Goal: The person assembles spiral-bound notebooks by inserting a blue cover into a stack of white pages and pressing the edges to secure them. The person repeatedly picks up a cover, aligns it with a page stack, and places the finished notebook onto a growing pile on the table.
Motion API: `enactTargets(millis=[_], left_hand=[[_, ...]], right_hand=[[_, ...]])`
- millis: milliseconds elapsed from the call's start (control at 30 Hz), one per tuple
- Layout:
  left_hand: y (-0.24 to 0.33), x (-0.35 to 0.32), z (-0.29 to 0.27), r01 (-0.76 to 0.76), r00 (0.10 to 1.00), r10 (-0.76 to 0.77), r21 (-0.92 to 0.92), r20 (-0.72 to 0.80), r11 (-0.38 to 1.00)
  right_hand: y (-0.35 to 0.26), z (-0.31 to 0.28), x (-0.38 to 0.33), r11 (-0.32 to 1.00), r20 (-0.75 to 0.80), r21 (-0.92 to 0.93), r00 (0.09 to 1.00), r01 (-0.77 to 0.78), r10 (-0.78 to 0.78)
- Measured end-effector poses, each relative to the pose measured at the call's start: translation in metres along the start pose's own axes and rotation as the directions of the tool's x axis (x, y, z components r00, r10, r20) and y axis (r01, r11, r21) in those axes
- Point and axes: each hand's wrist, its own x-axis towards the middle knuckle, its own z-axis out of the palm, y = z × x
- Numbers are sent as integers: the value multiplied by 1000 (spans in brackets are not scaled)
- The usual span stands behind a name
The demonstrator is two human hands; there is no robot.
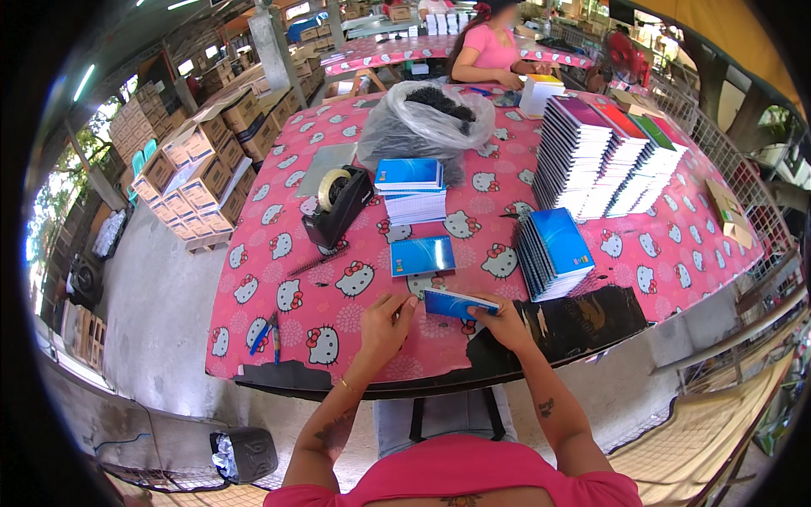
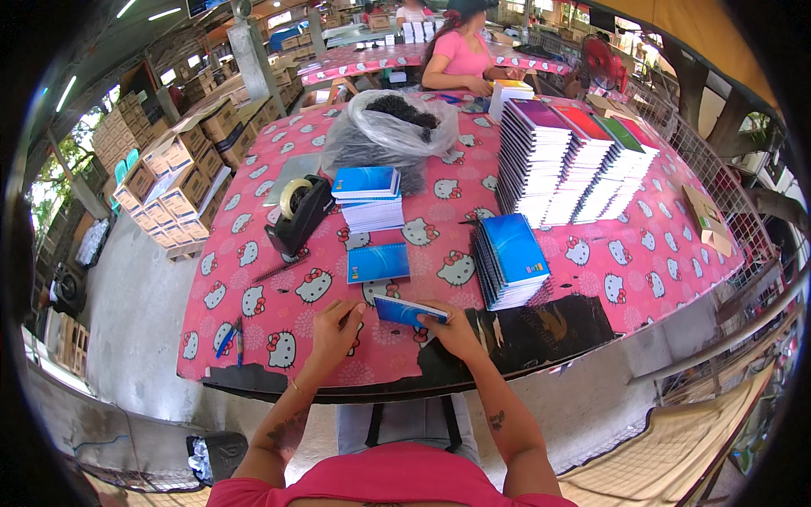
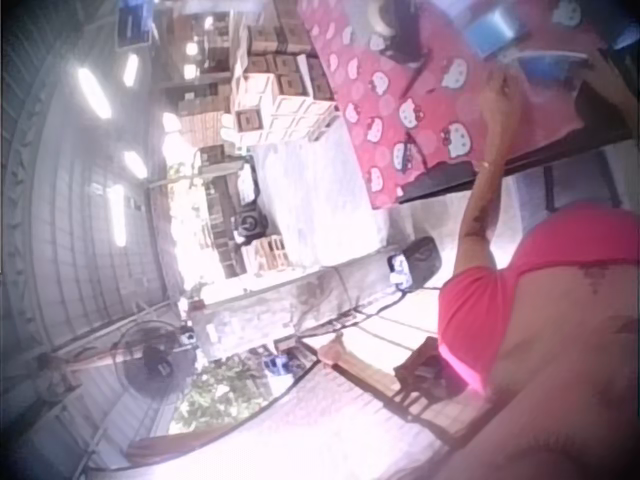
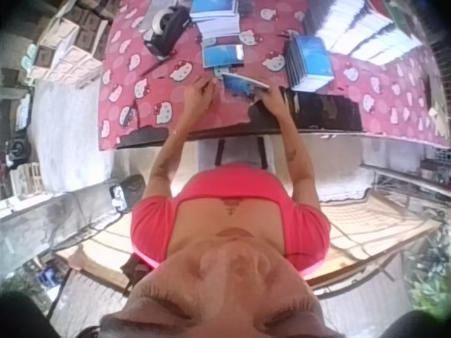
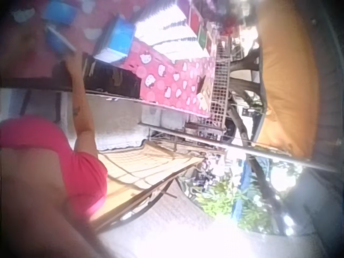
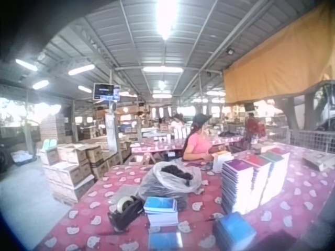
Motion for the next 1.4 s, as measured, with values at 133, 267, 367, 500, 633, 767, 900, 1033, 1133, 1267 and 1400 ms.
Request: enactTargets(millis=[133, 267, 367, 500, 633, 767, 900, 1033, 1133, 1267, 1400], left_hand=[[-7, 6, 0, -19, 1000, 18, 23, 18, 1000], [-24, 14, -1, -15, 994, 13, 20, 108, 1000], [-8, 28, -15, -169, 962, 178, -58, 207, 984], [-18, 35, -21, -312, 867, 302, -43, 397, 949], [-5, 32, -19, -171, 856, 166, -34, 490, 985], [28, 6, 6, -430, 903, 343, 512, 260, 743], [22, -24, 20, -436, 894, 402, 579, 196, 689], [23, 28, -4, -436, 888, 340, 330, 311, 837], [24, 39, -12, -519, 822, 449, 137, 350, 844], [23, 43, -12, -524, 800, 442, 115, 406, 844], [16, 52, -16, -359, 777, 311, -22, 547, 933]], right_hand=[[-2, 0, 0, 1000, 4, 3, 1000, -13, 13], [-4, -1, -3, 999, 28, -37, 999, 18, -17], [-2, -5, -8, 996, 44, -79, 998, 45, -41], [-18, -4, -13, 995, 39, -98, 999, -5, 8], [-25, 0, -18, 1000, 44, -26, 999, -4, 5], [-34, 14, -22, 1000, -60, -11, 998, -27, 27], [-33, 15, -25, 999, -121, 53, 993, 3, 3], [-38, 16, -24, 998, -59, 45, 997, -42, 45], [-41, 10, -28, 999, -17, -25, 1000, -24, 23], [-38, 11, -27, 999, -17, -40, 1000, -22, 21], [-43, 11, -29, 999, -2, -38, 1000, -27, 27]])
